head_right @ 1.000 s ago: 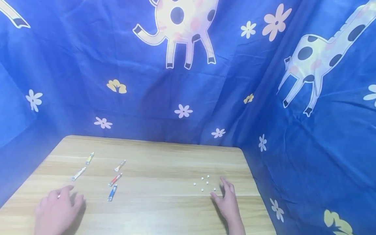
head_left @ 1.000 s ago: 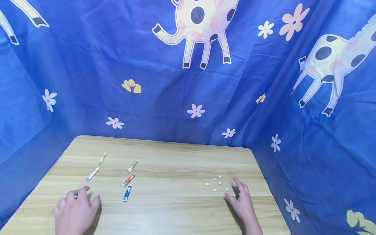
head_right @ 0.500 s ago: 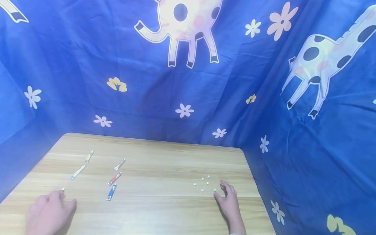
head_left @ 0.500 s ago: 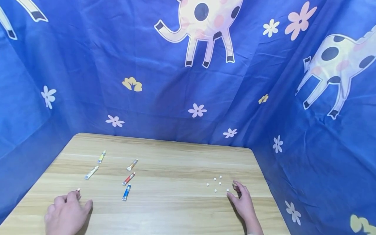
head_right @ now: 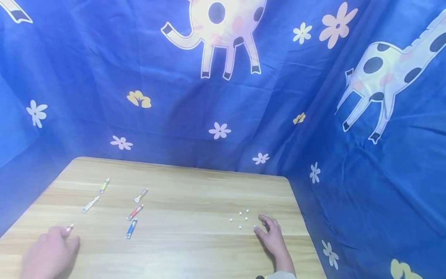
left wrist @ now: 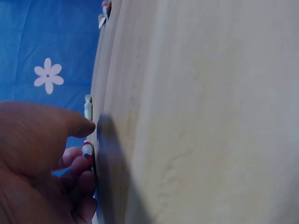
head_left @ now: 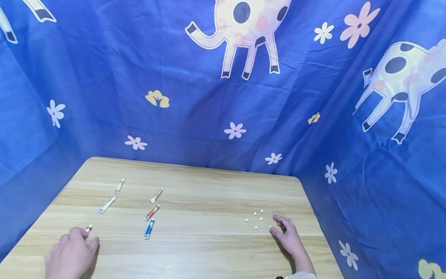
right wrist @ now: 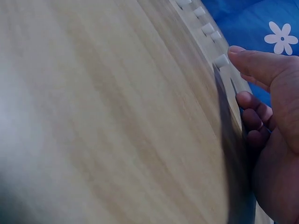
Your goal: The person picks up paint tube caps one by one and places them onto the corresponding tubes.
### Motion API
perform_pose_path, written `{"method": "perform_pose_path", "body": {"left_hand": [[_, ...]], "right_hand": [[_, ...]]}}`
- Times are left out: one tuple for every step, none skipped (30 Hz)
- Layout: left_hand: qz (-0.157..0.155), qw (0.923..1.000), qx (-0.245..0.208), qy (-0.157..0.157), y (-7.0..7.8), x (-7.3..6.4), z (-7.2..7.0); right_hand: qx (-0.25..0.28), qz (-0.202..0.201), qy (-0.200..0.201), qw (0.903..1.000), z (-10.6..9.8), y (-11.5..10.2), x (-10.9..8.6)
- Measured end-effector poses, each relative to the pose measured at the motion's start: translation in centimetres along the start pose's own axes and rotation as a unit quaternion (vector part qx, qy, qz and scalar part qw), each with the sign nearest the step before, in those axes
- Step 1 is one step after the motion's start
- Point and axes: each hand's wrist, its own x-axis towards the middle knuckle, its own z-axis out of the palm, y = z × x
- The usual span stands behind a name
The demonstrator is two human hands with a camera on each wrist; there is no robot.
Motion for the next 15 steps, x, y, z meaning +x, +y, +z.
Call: {"method": "perform_pose_path", "body": {"left_hand": [[0.005,1.0000,-0.003,0.000,-0.1,0.1,-0.1],[0.007,0.9999,-0.008,-0.001,-0.3,0.2,-0.3],[0.011,0.9999,-0.012,-0.002,-0.4,0.3,-0.4],[0.013,0.9998,-0.014,-0.003,-0.5,0.3,-0.6],[0.015,0.9998,-0.016,-0.003,-0.5,0.4,-0.7],[0.015,0.9997,-0.017,-0.005,-0.6,0.5,-0.8],[0.016,0.9997,-0.018,-0.006,-0.7,0.6,-1.0],[0.015,0.9997,-0.019,-0.008,-0.7,0.7,-1.1],[0.016,0.9997,-0.017,-0.011,-0.7,0.8,-1.2],[0.017,0.9997,-0.015,-0.013,-0.7,0.9,-1.3],[0.018,0.9996,-0.013,-0.016,-0.7,1.0,-1.4],[0.018,0.9996,-0.011,-0.021,-0.6,1.1,-1.5],[0.019,0.9995,-0.008,-0.023,-0.6,1.1,-1.5],[0.021,0.9994,-0.006,-0.026,-0.6,1.2,-1.6],[0.022,0.9994,-0.003,-0.028,-0.6,1.3,-1.6]], "right_hand": [[0.002,0.010,-0.004,0.9999,0.0,0.1,0.0],[0.001,0.017,-0.006,0.9998,0.0,0.2,0.0],[0.000,0.021,-0.008,0.9998,0.0,0.3,0.0],[-0.002,0.024,-0.008,0.9997,0.1,0.4,0.0],[-0.004,0.027,-0.010,0.9996,0.1,0.5,0.0],[-0.005,0.030,-0.010,0.9995,0.2,0.5,0.0],[-0.007,0.032,-0.011,0.9994,0.2,0.5,0.1],[-0.008,0.033,-0.010,0.9994,0.2,0.4,0.2],[-0.010,0.034,-0.010,0.9993,0.2,0.3,0.2],[-0.011,0.033,-0.008,0.9994,0.2,0.3,0.3],[-0.011,0.032,-0.007,0.9994,0.2,0.2,0.4],[-0.010,0.029,-0.005,0.9995,0.1,0.1,0.5],[-0.011,0.027,-0.004,0.9996,0.0,0.0,0.6],[-0.010,0.026,-0.002,0.9996,0.0,-0.1,0.6],[-0.010,0.026,-0.002,0.9996,-0.1,-0.1,0.7]]}}
